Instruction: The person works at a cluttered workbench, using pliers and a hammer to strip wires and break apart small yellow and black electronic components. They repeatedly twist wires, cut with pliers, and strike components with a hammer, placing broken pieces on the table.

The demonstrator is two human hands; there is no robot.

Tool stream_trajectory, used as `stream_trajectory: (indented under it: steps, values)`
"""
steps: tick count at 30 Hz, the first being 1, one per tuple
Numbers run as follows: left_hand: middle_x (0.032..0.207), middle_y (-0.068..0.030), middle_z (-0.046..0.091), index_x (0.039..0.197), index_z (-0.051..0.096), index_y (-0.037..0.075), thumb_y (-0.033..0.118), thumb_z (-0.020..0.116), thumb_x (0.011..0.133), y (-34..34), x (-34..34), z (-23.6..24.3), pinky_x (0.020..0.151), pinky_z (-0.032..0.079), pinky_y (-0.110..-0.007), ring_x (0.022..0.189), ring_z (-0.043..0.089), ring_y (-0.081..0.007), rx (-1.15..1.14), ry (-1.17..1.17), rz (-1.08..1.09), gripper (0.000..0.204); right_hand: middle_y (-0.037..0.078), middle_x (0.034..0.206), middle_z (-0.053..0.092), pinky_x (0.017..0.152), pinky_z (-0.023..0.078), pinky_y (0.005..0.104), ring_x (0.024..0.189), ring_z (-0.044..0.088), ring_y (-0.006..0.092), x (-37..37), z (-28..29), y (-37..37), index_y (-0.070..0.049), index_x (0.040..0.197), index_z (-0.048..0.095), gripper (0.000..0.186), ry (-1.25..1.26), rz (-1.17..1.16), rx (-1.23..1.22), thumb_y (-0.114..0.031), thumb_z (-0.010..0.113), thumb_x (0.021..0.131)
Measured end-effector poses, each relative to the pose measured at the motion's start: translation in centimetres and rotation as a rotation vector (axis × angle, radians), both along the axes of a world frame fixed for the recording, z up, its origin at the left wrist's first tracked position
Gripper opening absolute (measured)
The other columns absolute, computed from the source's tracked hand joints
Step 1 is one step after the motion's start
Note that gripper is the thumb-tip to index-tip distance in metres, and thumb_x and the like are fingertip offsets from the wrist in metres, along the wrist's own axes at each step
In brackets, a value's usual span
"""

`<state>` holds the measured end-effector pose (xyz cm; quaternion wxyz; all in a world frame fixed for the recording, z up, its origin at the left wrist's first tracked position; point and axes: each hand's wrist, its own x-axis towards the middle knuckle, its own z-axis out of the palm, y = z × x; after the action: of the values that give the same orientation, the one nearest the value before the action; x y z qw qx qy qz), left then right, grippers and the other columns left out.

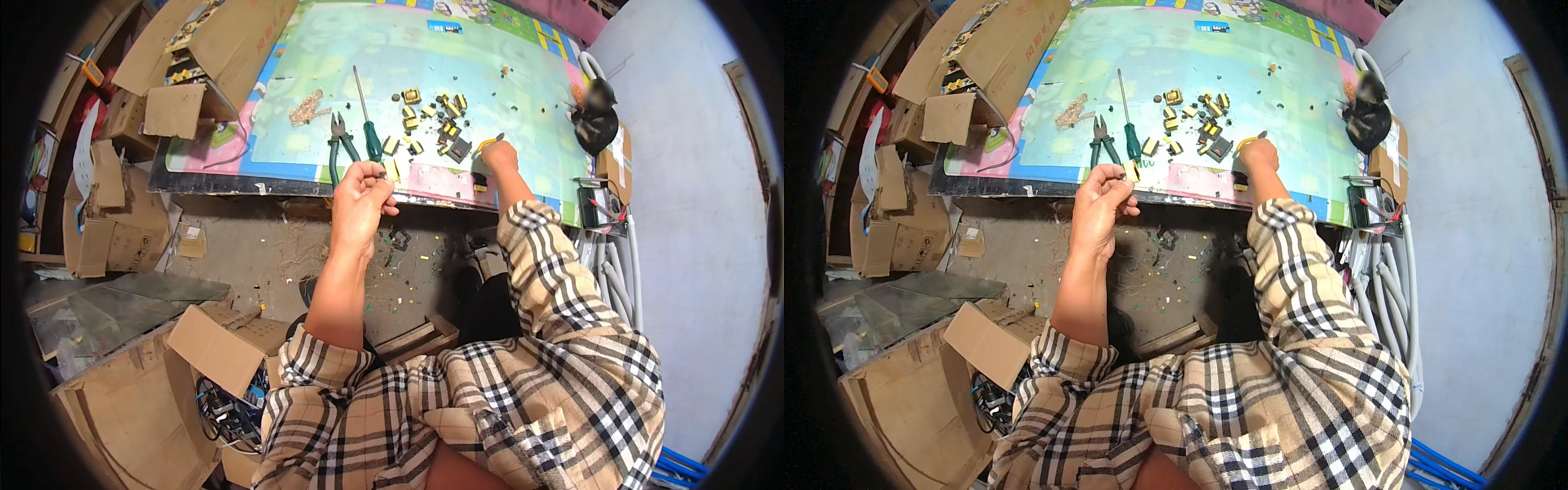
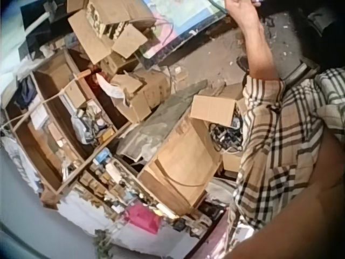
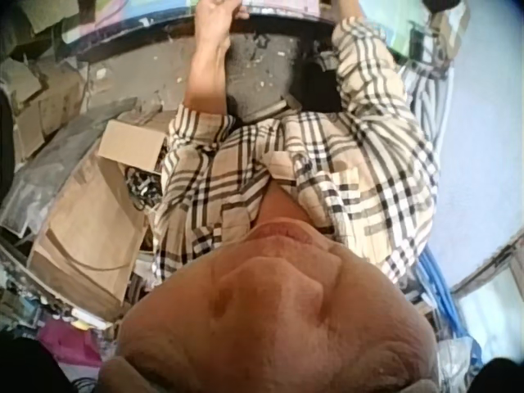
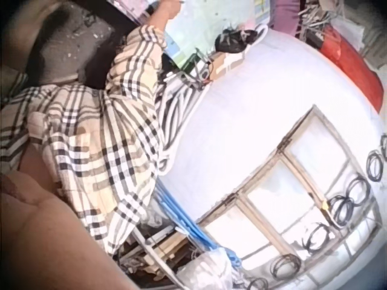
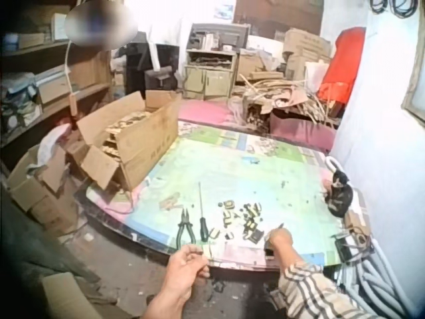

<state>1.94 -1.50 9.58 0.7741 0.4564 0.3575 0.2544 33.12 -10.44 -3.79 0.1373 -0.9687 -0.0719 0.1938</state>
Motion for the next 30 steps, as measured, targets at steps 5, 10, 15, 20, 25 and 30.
stream_trajectory:
  steps: [5,10,15,20,25,30]
  values:
    - [0.093,-0.0042,0.061,0.103,0.057,0.003,0.006,0.062,0.087,1.7,-0.2,-0.3,0.074,0.051,-0.027,0.091,0.06,-0.0139,-0.038,0.001,0.015,0.018,0.019,0.075,0.066,0.062,0.052,0.0359,0.07,0.067,0.0241,-8.8,6.9,2.0,0.004,0.09,0.057,0.022,0.051,0.418,0.648,-0.016,0.048,0.093]
    - [0.112,-0.0137,0.064,0.104,0.057,0.002,0.006,0.063,0.086,3.2,0.3,0.0,0.084,0.05,-0.029,0.097,0.061,-0.0166,-0.179,-0.196,-0.081,0.02,0.003,0.079,0.062,0.053,0.038,0.0181,0.059,0.048,0.0054,-17.0,12.4,0.8,-0.005,0.1,0.057,0.02,0.969,0.464,1.221,-0.024,0.061,0.094]
    - [0.106,-0.0169,0.067,0.105,0.055,0.001,0.005,0.062,0.086,3.0,0.0,0.1,0.086,0.05,-0.031,0.095,0.064,-0.0196,-0.168,-0.284,-0.114,0.021,0.003,0.077,0.061,0.052,0.038,0.0181,0.059,0.05,0.0059,-18.0,11.6,1.4,-0.005,0.1,0.058,0.019,1.172,0.472,1.185,-0.024,0.06,0.095]
    - [0.104,-0.0163,0.068,0.106,0.054,0.0,0.004,0.062,0.086,2.8,1.1,-0.7,0.08,0.051,-0.029,0.09,0.065,-0.0187,-0.074,-0.193,-0.083,0.022,0.012,0.083,0.067,0.049,0.039,0.0204,0.055,0.052,0.0104,-16.2,10.5,1.4,0.0,0.101,0.061,0.046,1.444,0.347,1.26,-0.04,0.039,0.102]
    - [0.103,-0.0185,0.067,0.106,0.051,-0.003,0.006,0.061,0.088,2.1,3.4,-1.3,0.053,0.052,-0.026,0.073,0.066,-0.0202,-0.087,-0.136,-0.162,0.022,0.005,0.076,0.062,0.046,0.033,0.0176,0.053,0.045,0.0043,-14.6,11.6,0.3,-0.002,0.095,0.064,0.032,1.266,0.602,0.92,-0.032,0.052,0.097]
    - [0.098,-0.0143,0.066,0.105,0.052,0.0,0.004,0.06,0.088,2.6,4.8,-1.3,0.066,0.053,-0.027,0.081,0.064,-0.0189,-0.174,-0.177,-0.125,0.019,0.006,0.075,0.062,0.048,0.032,0.0199,0.052,0.042,0.0058,-13.2,10.8,0.3,-0.005,0.089,0.06,0.03,1.317,0.571,0.955,-0.033,0.053,0.097]
